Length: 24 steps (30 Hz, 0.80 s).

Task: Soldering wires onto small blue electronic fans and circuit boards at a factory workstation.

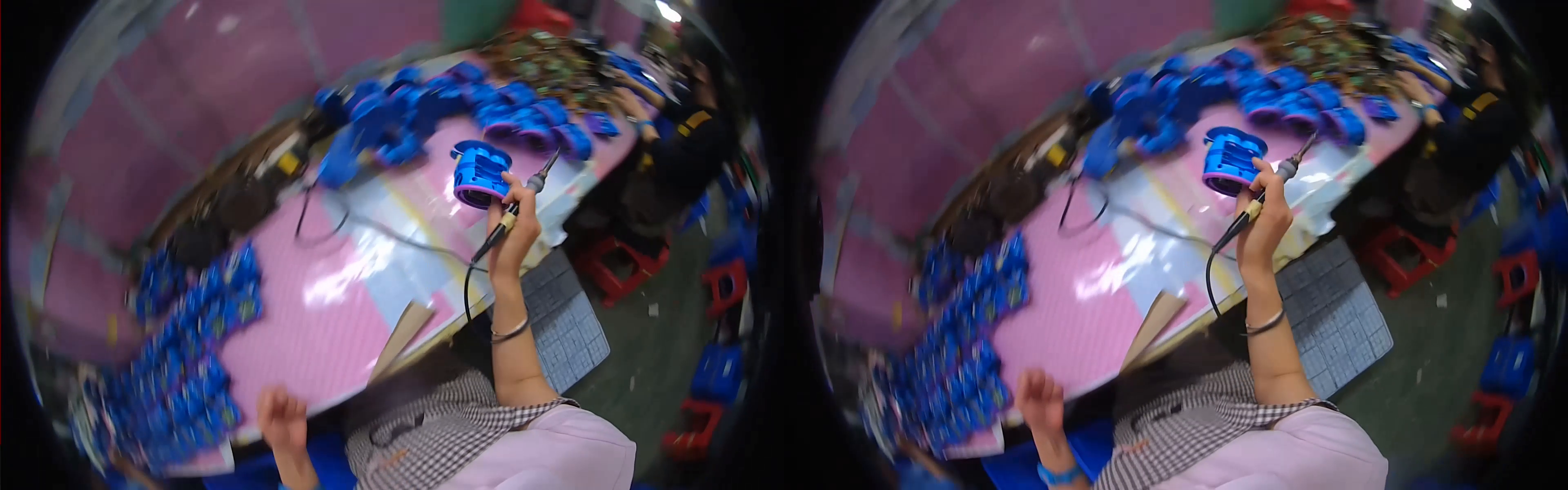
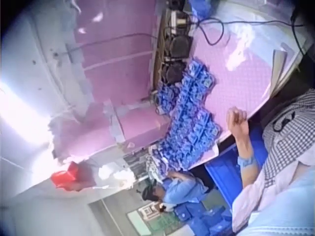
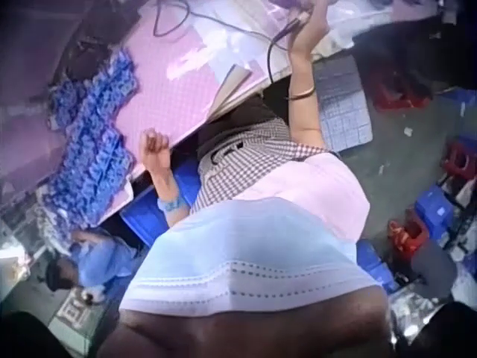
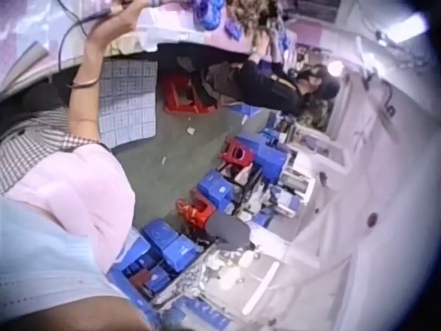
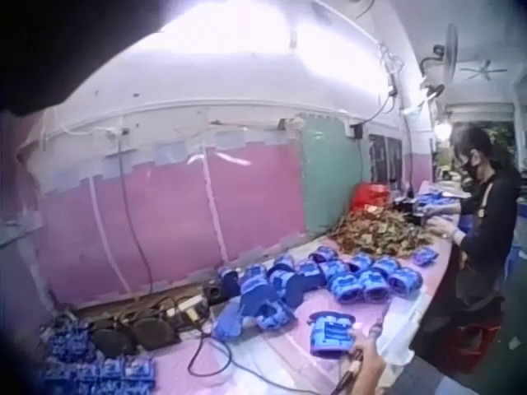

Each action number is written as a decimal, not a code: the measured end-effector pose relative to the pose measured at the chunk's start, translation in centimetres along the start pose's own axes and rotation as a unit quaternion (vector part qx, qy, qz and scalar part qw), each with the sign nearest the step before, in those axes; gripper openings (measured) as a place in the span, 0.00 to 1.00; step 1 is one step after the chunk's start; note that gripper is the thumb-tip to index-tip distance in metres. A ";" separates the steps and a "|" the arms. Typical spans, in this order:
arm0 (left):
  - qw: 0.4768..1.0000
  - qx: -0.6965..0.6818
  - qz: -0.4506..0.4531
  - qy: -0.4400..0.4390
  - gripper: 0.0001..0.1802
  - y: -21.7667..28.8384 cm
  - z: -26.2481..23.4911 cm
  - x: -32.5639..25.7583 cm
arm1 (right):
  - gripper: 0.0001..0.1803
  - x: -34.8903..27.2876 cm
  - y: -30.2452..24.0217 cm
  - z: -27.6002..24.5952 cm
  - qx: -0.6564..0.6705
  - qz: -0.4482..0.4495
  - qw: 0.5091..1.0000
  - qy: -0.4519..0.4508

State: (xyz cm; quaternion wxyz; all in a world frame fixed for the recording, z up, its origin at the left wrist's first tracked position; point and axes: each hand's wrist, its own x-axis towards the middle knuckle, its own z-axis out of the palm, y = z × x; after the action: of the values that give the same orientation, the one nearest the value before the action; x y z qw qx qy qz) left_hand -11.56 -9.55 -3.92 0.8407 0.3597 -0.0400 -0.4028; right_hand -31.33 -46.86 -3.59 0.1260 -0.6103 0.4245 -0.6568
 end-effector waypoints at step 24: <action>0.659 0.742 0.116 0.030 0.17 -1.3 1.8 1.4 | 0.17 -7.0 -11.5 4.7 0.149 -0.179 0.851 -0.470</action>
State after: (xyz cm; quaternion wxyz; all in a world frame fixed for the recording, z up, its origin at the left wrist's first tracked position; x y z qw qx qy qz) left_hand -12.15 -12.14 -3.72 0.3350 0.8689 -0.3416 -0.1271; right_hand -21.46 -37.00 -0.77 0.2800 -0.8854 0.0947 -0.3587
